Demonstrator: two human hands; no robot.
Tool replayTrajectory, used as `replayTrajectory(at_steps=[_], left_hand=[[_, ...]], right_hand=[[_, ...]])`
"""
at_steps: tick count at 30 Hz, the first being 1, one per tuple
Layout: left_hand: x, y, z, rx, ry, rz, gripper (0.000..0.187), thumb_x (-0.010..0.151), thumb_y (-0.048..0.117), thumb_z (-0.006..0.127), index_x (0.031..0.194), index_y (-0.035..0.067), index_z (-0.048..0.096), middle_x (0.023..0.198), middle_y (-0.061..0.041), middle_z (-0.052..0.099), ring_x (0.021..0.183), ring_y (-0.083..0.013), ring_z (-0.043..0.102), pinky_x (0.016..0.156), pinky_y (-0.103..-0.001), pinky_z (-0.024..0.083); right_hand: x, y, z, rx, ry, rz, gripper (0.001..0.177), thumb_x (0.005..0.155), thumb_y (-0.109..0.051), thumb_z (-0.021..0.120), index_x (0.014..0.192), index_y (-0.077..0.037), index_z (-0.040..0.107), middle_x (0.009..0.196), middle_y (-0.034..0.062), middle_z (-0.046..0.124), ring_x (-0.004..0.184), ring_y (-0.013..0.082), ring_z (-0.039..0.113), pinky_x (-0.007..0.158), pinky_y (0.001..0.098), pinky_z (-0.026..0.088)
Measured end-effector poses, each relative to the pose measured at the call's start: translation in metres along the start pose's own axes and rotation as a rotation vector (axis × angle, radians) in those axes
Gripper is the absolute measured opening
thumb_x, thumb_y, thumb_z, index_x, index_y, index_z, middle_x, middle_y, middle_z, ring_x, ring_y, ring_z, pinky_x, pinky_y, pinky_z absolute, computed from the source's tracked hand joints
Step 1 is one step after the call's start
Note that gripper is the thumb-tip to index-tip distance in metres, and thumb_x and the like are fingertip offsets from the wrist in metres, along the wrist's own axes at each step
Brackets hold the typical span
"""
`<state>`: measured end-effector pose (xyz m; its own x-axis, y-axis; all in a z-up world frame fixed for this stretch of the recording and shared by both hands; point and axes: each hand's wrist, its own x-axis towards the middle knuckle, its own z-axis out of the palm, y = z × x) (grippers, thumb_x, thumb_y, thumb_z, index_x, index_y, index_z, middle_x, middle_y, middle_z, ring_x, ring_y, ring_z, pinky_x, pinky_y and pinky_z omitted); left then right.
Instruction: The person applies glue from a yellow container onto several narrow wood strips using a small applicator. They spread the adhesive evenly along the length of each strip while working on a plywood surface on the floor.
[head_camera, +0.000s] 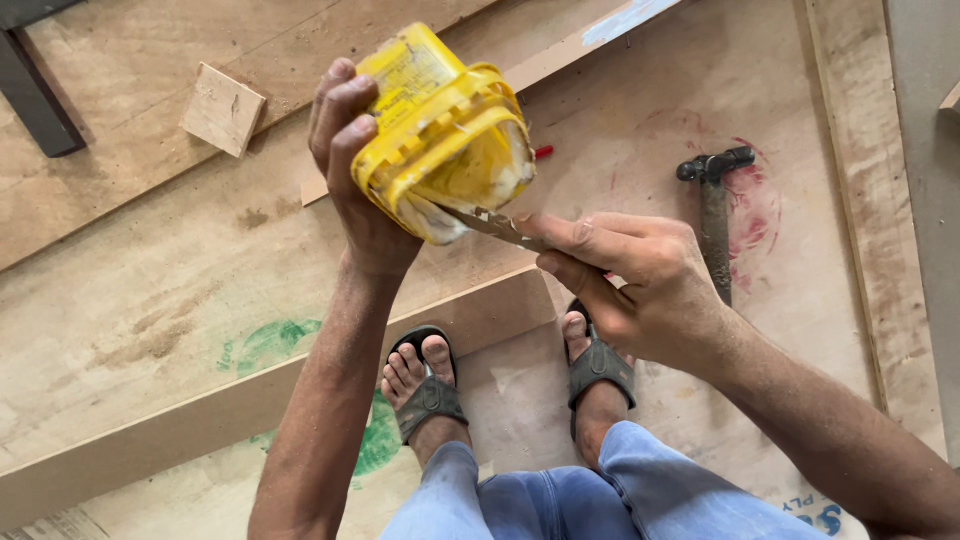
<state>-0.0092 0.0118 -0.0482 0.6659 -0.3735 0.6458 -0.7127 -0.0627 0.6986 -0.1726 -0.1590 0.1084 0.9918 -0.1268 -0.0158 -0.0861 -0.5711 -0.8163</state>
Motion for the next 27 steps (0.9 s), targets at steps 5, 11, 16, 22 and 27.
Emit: replayTrajectory(at_steps=[5, 11, 16, 22, 27], left_hand=[[0.000, -0.002, -0.007, 0.023, -0.006, -0.044, 0.081, 0.100, 0.019, 0.091, 0.152, 0.022, 0.029, 0.158, -0.008, 0.037, 0.154, -0.0269, 0.034, 0.128, -0.045, 0.033], [-0.005, -0.030, -0.020, 0.102, 0.034, -0.071, 0.096, 0.099, 0.015, 0.097, 0.159, 0.021, 0.022, 0.159, -0.007, 0.037, 0.156, -0.0246, 0.030, 0.131, -0.044, 0.027], [-0.038, -0.063, -0.073, 0.125, 0.180, -0.396, 0.110, 0.085, 0.016, 0.107, 0.160, 0.008, 0.027, 0.155, -0.014, 0.048, 0.144, -0.0264, 0.050, 0.125, -0.040, 0.043], [-0.114, -0.103, -0.165, 0.345, 0.477, -0.702, 0.109, 0.093, 0.022, 0.107, 0.162, 0.003, 0.024, 0.157, -0.015, 0.053, 0.145, -0.0305, 0.058, 0.123, -0.046, 0.049], [-0.172, -0.118, -0.184, 0.584, 0.472, -0.713, 0.098, 0.093, 0.038, 0.091, 0.156, -0.001, 0.027, 0.156, -0.026, 0.041, 0.145, -0.0403, 0.041, 0.120, -0.058, 0.036]], right_hand=[[-0.004, 0.012, -0.003, 0.094, -0.044, 0.017, 0.031, 0.097, -0.005, 0.073, 0.128, -0.008, 0.071, 0.093, 0.0059, 0.077, 0.073, 0.0101, 0.072, 0.060, 0.0256, 0.057], [-0.009, 0.026, -0.021, 0.505, -0.085, 0.321, 0.028, 0.101, -0.008, 0.067, 0.128, -0.002, 0.073, 0.093, 0.0080, 0.077, 0.078, 0.0094, 0.069, 0.069, 0.0238, 0.059], [0.016, -0.002, -0.061, 0.424, -0.142, 0.413, 0.031, 0.099, -0.010, 0.066, 0.127, 0.002, 0.072, 0.090, 0.0106, 0.077, 0.080, 0.0121, 0.072, 0.071, 0.0250, 0.061], [0.082, -0.043, -0.081, 0.124, -0.368, 0.489, 0.030, 0.091, -0.010, 0.065, 0.118, 0.001, 0.069, 0.090, 0.0118, 0.081, 0.081, 0.0147, 0.077, 0.071, 0.0297, 0.064], [0.120, -0.017, -0.017, 0.206, -0.376, 0.343, 0.019, 0.100, -0.010, 0.063, 0.110, 0.005, 0.060, 0.097, 0.0132, 0.077, 0.079, 0.0133, 0.069, 0.068, 0.0287, 0.058]])
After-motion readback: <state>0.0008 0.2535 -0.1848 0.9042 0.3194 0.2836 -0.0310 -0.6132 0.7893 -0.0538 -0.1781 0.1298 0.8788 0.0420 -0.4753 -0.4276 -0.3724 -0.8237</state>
